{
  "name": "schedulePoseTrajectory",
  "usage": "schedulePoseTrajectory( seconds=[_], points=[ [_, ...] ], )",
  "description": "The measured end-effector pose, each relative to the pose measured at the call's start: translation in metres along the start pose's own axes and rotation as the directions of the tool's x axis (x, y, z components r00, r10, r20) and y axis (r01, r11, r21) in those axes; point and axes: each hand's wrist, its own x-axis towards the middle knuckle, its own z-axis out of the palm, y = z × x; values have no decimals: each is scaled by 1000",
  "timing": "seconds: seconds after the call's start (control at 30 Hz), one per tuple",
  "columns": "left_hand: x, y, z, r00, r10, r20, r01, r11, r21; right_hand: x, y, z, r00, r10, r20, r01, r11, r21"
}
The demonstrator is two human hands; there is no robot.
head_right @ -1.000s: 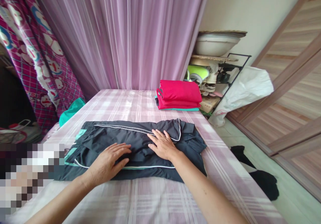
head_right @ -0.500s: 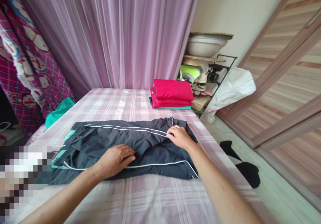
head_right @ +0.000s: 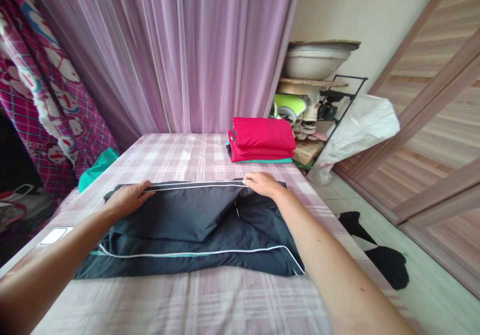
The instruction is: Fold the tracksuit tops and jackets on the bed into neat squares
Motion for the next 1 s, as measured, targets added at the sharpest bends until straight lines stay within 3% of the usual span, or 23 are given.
schedulePoseTrajectory(
  seconds=[0.13,0.27,0.4,0.53,0.63,0.73,0.8,0.87,0.93,1.0],
  points=[
    [-2,-14,-5,1000,-4,27,3,999,35,10,-5,11,996,74,42,-67,987,-145],
    [-2,-4,4,999,42,16,-43,999,16,8,-4,21,988,149,-26,-150,947,-285],
    [-10,15,20,999,27,-42,-32,993,-117,-3,16,17,982,178,-56,-186,954,-237],
    [-14,23,24,994,-45,-98,37,996,-79,-10,27,8,986,166,-16,-166,968,-186],
    [-14,28,22,987,-55,-148,45,997,-66,-9,1,9,980,89,-179,-124,973,-194],
    [-12,38,26,985,-13,-174,4,999,-52,-4,-55,26,948,-14,-317,-40,985,-165],
    [-12,45,33,990,-23,-136,19,999,-31,1,-96,47,961,-125,-247,93,986,-136],
    [-12,50,40,994,-66,-84,66,998,-5,7,-126,69,978,-193,-81,181,974,-135],
    [-13,53,46,994,-94,-54,95,995,10,12,-138,87,989,-133,57,140,981,-137],
    [-13,54,47,994,-96,-50,98,995,21,15,-131,94,992,-34,123,54,986,-156]
  ],
)
